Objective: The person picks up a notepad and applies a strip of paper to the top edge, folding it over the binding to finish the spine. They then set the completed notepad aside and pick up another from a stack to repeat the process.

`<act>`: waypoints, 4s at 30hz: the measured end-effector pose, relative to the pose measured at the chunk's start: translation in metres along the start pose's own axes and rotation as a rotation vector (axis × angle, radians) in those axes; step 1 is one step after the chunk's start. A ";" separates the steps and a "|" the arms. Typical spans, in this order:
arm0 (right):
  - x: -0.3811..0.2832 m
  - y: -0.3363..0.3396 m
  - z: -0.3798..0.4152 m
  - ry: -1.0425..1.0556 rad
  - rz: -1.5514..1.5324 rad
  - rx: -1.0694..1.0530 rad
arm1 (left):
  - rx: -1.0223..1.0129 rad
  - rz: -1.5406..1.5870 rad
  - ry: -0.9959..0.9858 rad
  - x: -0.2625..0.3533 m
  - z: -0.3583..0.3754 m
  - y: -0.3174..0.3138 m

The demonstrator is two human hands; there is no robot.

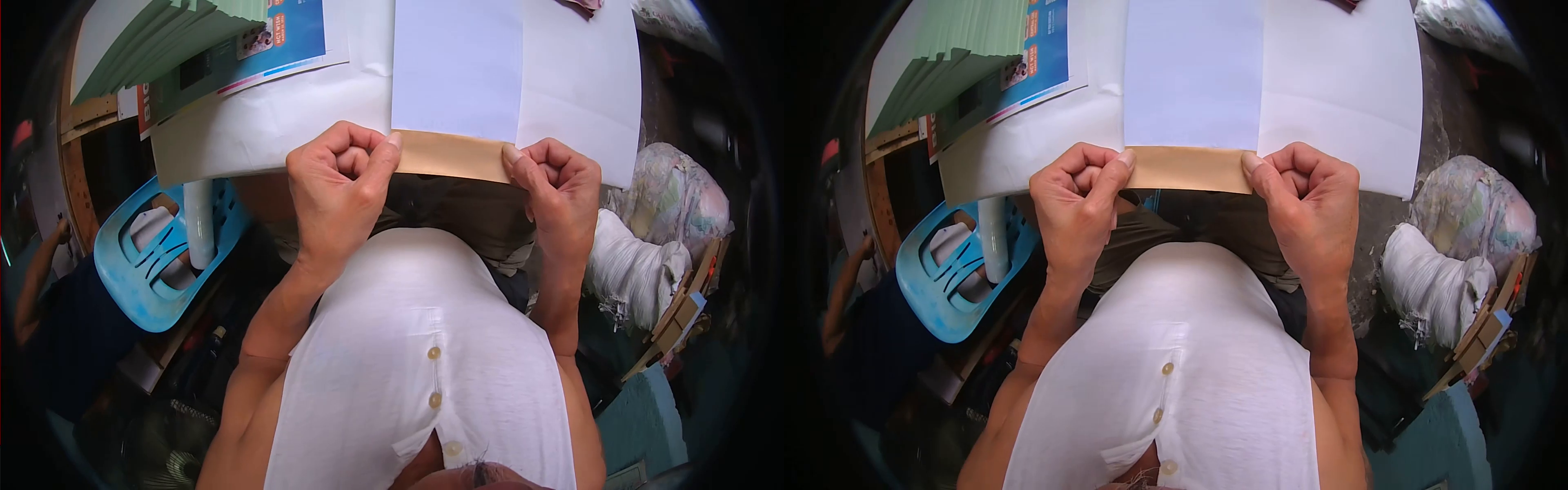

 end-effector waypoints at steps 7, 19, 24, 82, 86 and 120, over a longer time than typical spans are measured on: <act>-0.006 0.003 -0.002 0.071 0.151 0.048 | -0.013 -0.083 -0.068 0.006 -0.005 -0.001; -0.053 0.013 0.018 0.648 0.422 0.120 | 0.088 -0.587 -0.930 0.089 0.017 -0.002; -0.067 -0.031 -0.017 0.718 0.654 -0.197 | -0.172 -0.786 -0.989 0.076 -0.027 -0.043; 0.069 -0.028 0.039 0.201 -0.922 -0.055 | -0.052 -1.106 -0.807 0.074 -0.012 -0.031; 0.061 -0.026 0.044 0.192 -0.873 0.011 | 0.090 -1.112 -0.937 0.085 0.028 -0.029; -0.103 -0.012 0.064 1.641 0.723 0.409 | -0.207 -0.243 -1.377 0.127 0.020 -0.002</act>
Point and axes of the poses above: each hand's wrist, its own z-axis away from the middle knuckle, its own y-axis out of the back of the hand, x = y × z, the point moved 9 cm from there along -z, towards the middle knuckle, and after that the axes turned 2 degrees about y, right-handed, at the moved point
